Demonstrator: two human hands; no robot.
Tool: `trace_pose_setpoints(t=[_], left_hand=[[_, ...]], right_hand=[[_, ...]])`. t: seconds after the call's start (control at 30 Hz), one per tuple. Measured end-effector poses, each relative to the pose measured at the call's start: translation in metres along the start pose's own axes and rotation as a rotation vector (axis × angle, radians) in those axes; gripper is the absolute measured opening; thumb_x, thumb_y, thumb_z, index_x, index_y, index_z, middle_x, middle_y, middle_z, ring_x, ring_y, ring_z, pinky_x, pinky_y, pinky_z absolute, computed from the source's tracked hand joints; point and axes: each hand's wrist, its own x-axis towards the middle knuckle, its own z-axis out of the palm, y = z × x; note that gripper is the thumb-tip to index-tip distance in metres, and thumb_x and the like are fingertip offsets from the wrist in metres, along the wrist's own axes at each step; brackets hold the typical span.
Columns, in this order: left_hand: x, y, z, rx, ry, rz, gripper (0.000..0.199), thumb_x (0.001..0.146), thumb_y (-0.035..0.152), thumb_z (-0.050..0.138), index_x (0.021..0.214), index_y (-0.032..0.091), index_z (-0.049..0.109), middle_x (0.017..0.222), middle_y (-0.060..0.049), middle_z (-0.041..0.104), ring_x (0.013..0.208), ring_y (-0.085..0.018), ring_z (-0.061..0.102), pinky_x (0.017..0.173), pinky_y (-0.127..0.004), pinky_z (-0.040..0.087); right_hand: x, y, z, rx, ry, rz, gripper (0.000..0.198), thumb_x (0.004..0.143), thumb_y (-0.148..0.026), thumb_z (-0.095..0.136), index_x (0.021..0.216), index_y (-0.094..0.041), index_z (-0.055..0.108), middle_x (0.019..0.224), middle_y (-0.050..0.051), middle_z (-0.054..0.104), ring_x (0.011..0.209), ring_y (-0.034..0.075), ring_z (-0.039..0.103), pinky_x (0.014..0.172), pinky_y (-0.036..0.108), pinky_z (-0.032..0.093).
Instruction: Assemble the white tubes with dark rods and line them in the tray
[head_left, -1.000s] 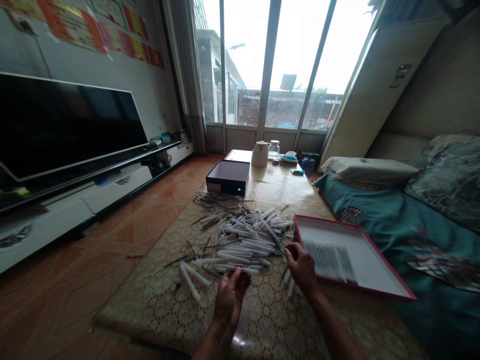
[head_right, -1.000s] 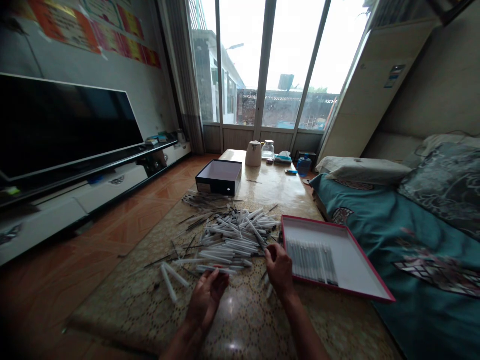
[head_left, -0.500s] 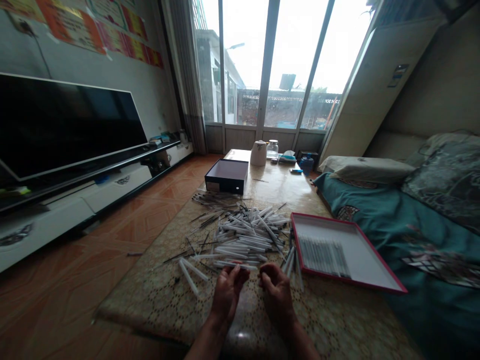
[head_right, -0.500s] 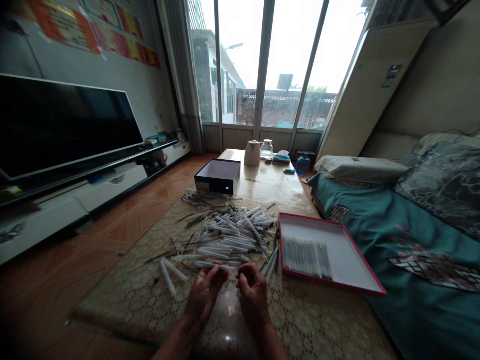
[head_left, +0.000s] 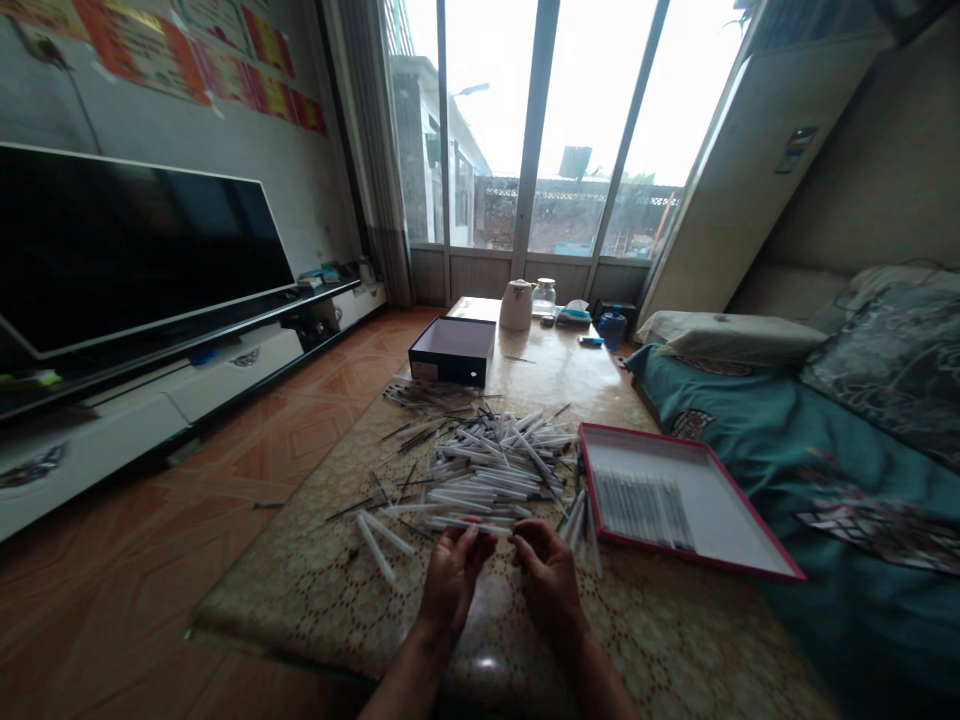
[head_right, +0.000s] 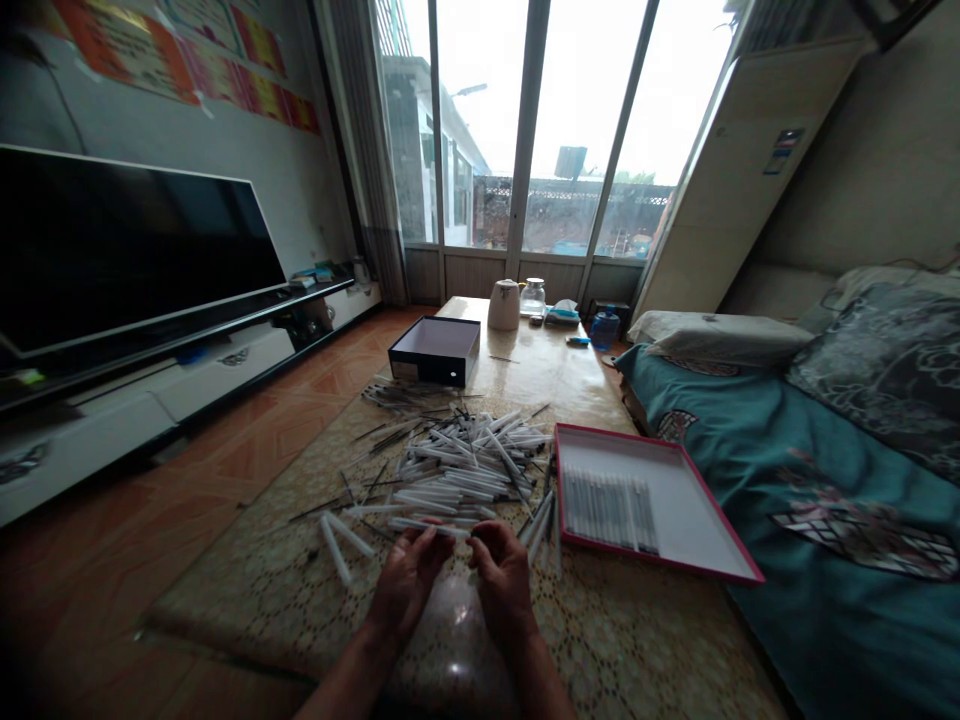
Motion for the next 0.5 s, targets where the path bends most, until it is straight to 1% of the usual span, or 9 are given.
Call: trace_pose_setpoints(t=[0.2, 0.4, 0.5], left_hand=[[-0.0010, 0.0018, 0.0022, 0.008, 0.026, 0.000, 0.028, 0.063, 0.022, 0.079, 0.084, 0.015, 0.062, 0.075, -0.003, 0.071, 0.069, -0.015, 0.069, 0.073, -0.027, 0.054], [-0.0005, 0.0015, 0.0018, 0.011, 0.029, -0.011, 0.031, 0.061, 0.022, 0.080, 0.085, 0.015, 0.061, 0.074, -0.002, 0.071, 0.071, -0.015, 0.068, 0.073, -0.027, 0.054], [-0.0009, 0.0016, 0.0022, 0.008, 0.010, -0.015, 0.030, 0.062, 0.021, 0.079, 0.085, 0.015, 0.061, 0.075, -0.002, 0.071, 0.072, -0.015, 0.068, 0.075, -0.026, 0.053]], right_hand=[[-0.0003, -0.0010, 0.0001, 0.005, -0.001, -0.012, 0.023, 0.074, -0.037, 0.067, 0.085, -0.017, 0.063, 0.068, 0.000, 0.061, 0.054, 0.011, 0.053, 0.051, 0.023, 0.046], [-0.0002, -0.0010, 0.0002, 0.010, -0.018, -0.002, 0.022, 0.075, -0.037, 0.067, 0.085, -0.017, 0.063, 0.069, 0.000, 0.062, 0.054, 0.011, 0.053, 0.051, 0.022, 0.045], [0.0000, -0.0021, 0.0011, 0.013, -0.025, 0.015, 0.023, 0.075, -0.037, 0.067, 0.085, -0.017, 0.063, 0.071, 0.000, 0.063, 0.052, 0.010, 0.052, 0.050, 0.022, 0.045]])
